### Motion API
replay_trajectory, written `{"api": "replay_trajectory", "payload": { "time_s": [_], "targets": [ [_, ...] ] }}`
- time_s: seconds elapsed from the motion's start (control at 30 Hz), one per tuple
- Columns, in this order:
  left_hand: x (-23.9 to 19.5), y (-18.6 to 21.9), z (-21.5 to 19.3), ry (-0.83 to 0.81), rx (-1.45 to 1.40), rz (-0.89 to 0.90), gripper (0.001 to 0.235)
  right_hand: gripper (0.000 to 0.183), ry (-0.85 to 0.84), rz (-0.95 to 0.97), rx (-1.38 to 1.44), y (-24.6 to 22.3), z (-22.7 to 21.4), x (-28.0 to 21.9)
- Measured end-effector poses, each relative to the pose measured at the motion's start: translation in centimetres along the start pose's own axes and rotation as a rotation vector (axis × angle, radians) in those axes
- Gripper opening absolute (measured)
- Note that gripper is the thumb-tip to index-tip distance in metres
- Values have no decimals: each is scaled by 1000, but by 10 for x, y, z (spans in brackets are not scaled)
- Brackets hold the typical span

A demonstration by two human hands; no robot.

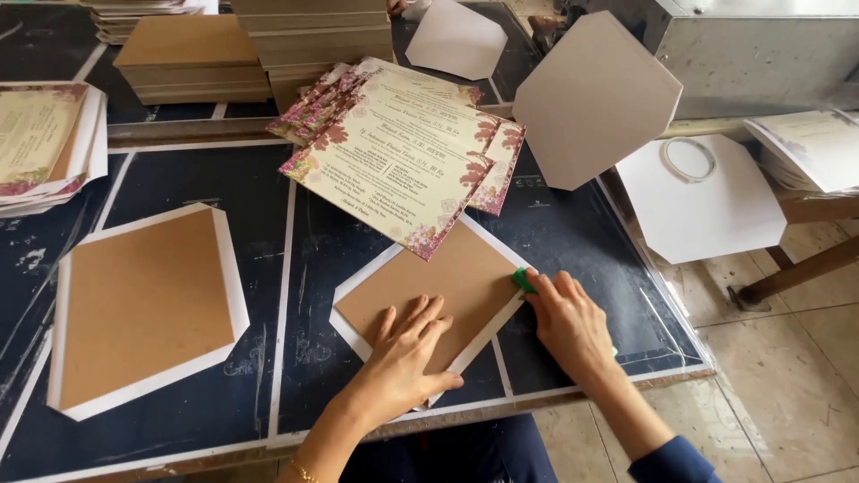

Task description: Assembling invitation cards by applying adhesive to the edges and mounting them onto cardboard backings.

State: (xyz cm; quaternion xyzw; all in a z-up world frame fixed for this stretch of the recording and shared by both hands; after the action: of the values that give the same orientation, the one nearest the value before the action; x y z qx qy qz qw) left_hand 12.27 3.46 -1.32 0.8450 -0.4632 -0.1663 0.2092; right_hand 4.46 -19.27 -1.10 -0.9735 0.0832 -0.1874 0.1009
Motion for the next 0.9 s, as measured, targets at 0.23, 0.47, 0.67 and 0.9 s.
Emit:
{"api": "replay_trajectory", "payload": {
  "time_s": [0.23,0.47,0.67,0.9],
  "targets": [
    [-27,1,4,279,18,164,65,47,-43,-235,-42,-61,1,-52],
    [-28,-6,10,313,17,165,58,42,-21,-8,-160,-53,11,-43],
    [-27,-10,9,335,28,156,44,40,-196,109,-143,-27,-3,-27],
    [-7,-22,0,358,6,134,59,78,-127,11,-151,-110,19,-76]
  ]
}}
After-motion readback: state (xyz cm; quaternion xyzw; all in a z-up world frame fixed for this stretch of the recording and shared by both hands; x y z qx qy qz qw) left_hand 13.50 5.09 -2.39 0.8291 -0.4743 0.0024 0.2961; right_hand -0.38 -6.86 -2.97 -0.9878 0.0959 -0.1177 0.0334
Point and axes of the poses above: each hand's wrist, its own x-axis towards the middle knuckle, its own z-axis out of the palm, y = z × x, the point moved 2 cm from there along x, towards the middle knuckle, and after that the axes turned 4 degrees about x, right-handed, at the moved point
